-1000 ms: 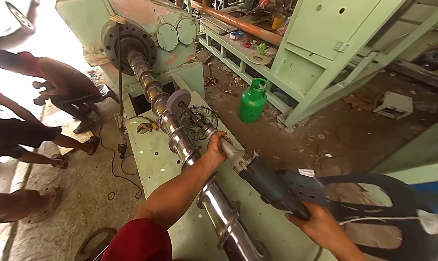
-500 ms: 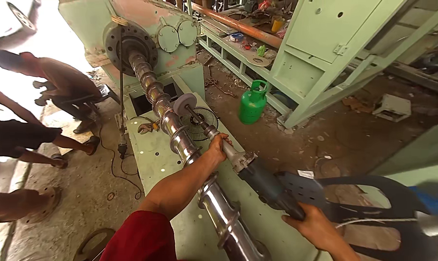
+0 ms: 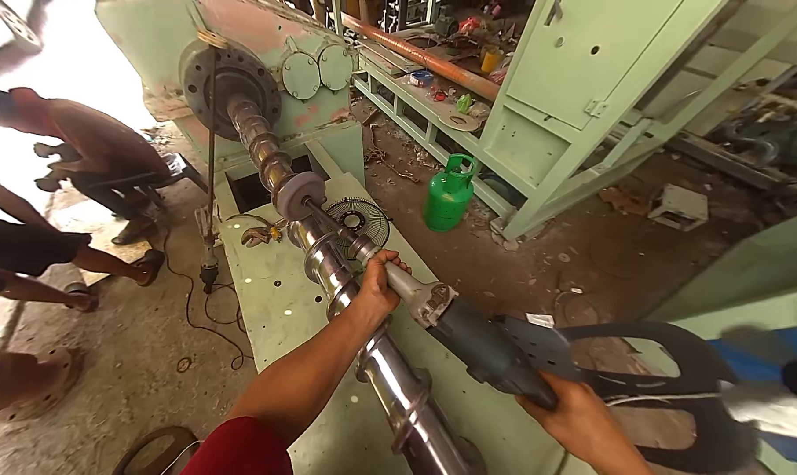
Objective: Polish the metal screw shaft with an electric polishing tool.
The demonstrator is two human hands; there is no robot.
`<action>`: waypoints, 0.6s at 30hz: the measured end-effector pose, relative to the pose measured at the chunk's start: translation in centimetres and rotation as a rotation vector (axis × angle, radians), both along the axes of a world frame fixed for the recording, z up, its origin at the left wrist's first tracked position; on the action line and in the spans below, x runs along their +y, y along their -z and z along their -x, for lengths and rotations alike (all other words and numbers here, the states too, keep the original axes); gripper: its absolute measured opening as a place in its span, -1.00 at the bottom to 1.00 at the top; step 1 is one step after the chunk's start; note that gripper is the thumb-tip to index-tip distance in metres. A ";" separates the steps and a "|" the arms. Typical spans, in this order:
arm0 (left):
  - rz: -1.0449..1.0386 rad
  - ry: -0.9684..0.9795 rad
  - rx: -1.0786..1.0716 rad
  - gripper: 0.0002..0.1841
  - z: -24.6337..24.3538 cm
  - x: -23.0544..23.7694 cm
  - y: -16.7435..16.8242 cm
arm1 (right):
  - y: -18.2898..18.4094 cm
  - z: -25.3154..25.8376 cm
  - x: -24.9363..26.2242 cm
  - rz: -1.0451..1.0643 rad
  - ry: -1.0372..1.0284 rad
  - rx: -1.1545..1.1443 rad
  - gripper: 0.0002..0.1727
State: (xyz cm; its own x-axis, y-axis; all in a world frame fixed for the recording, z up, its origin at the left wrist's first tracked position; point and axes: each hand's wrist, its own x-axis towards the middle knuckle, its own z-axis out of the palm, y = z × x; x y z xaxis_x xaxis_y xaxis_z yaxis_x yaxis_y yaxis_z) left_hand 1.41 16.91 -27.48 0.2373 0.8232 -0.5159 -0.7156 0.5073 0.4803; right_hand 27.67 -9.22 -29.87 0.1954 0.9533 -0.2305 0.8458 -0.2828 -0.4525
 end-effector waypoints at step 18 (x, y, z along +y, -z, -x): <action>0.030 0.061 0.073 -0.86 -1.8 2.6 1.6 | 1.8 0.1 1.1 0.062 0.072 0.058 -0.57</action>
